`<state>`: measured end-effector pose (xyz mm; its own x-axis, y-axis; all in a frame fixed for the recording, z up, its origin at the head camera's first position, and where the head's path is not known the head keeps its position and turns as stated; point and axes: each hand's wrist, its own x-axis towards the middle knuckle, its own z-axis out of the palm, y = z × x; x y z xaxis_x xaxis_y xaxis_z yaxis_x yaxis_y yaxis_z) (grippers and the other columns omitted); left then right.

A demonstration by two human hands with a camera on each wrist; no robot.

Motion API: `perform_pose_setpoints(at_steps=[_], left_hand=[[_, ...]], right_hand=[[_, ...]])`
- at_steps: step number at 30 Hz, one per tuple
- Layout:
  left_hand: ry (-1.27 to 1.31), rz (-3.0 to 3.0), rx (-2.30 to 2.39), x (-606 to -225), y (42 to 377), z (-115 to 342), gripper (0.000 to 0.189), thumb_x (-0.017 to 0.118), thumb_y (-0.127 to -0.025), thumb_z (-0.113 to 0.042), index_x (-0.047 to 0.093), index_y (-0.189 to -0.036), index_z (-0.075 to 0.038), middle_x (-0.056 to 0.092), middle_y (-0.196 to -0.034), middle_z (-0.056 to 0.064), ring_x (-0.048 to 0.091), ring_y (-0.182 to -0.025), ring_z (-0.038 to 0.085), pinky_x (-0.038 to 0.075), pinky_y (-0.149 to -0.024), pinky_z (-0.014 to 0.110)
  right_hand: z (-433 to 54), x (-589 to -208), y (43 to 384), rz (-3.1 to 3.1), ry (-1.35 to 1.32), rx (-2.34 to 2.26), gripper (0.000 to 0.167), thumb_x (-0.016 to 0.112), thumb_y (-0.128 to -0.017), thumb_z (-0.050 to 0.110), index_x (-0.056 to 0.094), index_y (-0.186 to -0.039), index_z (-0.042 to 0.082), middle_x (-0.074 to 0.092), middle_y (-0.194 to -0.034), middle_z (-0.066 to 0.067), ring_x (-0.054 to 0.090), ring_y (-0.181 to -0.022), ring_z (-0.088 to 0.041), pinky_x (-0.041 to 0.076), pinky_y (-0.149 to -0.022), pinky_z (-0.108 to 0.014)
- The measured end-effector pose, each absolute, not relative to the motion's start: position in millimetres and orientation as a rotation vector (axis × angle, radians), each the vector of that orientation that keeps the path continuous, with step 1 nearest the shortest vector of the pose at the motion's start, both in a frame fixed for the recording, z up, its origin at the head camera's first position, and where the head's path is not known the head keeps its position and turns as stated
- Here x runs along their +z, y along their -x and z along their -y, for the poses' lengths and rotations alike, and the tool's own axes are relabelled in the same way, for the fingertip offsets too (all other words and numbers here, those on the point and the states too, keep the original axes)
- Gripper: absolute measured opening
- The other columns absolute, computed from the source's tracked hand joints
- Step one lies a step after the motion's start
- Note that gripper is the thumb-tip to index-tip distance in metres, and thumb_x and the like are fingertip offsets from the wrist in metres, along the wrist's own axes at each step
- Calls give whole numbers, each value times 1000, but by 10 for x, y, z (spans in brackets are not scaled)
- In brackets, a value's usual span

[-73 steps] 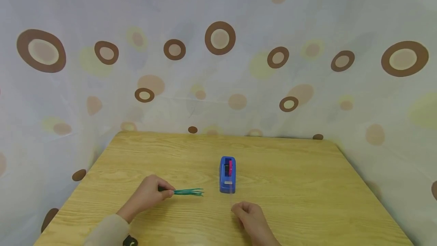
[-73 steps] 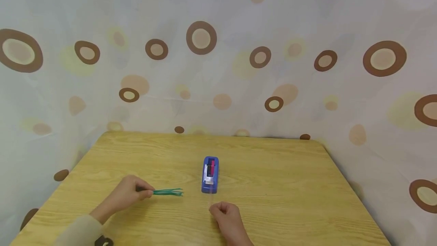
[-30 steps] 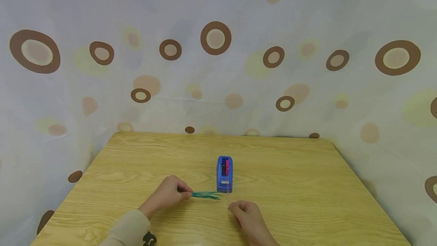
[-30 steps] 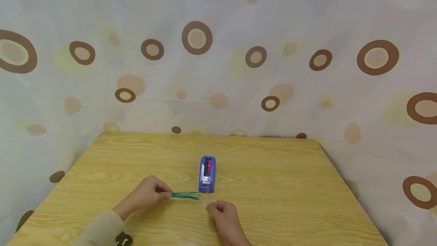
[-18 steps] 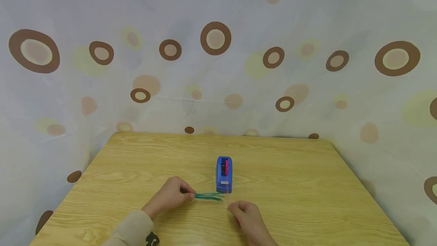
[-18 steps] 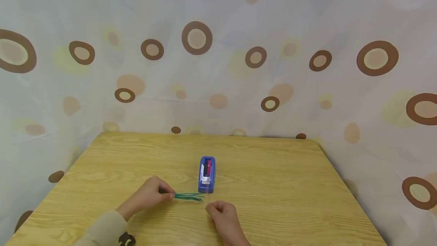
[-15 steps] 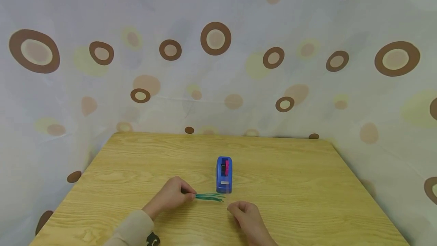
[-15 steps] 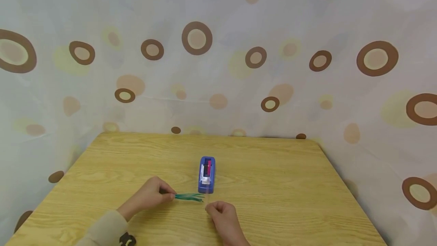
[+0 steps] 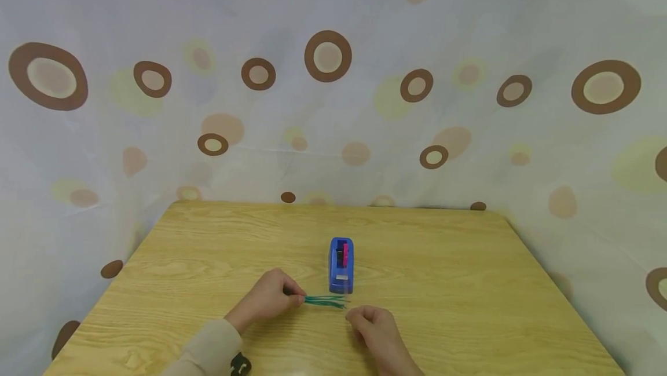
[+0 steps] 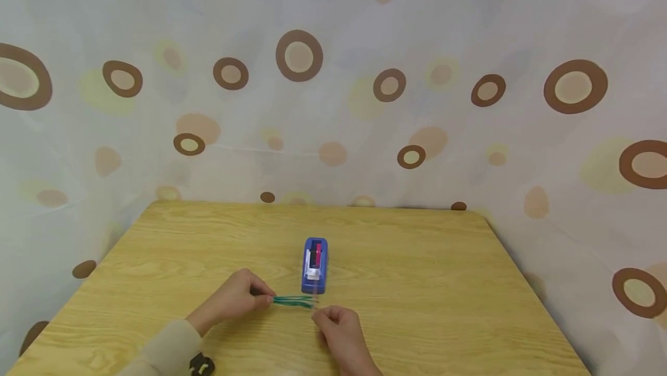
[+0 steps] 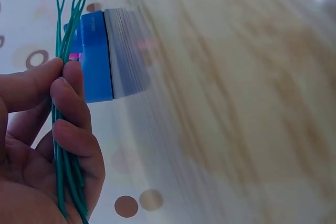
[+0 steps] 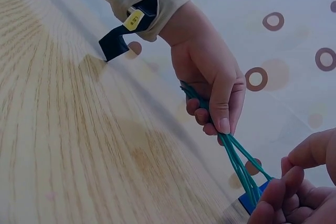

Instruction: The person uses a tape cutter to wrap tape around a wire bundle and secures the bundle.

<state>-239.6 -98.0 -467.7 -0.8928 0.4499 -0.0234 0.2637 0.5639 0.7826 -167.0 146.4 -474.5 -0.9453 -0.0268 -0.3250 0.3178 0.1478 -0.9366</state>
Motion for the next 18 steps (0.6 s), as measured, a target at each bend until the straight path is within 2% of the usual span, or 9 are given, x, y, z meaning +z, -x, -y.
perform_pose_setpoints(at_steps=[6, 15, 18], left_hand=[[-610, -2571, 1250, -4669, 2375, 933, 4, 76, -86, -10, 80, -87, -11, 72, -84, -6, 60, -75, 10, 50, -68, 31], [-589, -2581, 1238, -4659, 2371, 823, 5, 75, -86, -12, 80, -87, -12, 70, -82, -8, 59, -74, 10, 49, -68, 31], [-593, -2574, 1240, -4657, 2365, 794, 5, 75, -86, -11, 80, -87, -11, 71, -83, -7, 59, -74, 10, 50, -68, 32]], right_hand=[[-1450, -4744, 1659, -2162, -268, -1894, 24, 63, -96, 21, 68, -93, -2, 51, -69, 1, 49, -70, -16, 39, -65, -29], [-1454, -4738, 1669, -2095, -320, -1940, 21, 63, -97, 18, 68, -97, -2, 57, -74, -1, 53, -69, -15, 46, -66, -28], [-1456, -4742, 1660, -2093, -303, -1958, 21, 62, -97, 18, 68, -96, -3, 60, -72, -1, 54, -66, -13, 46, -62, -26]])
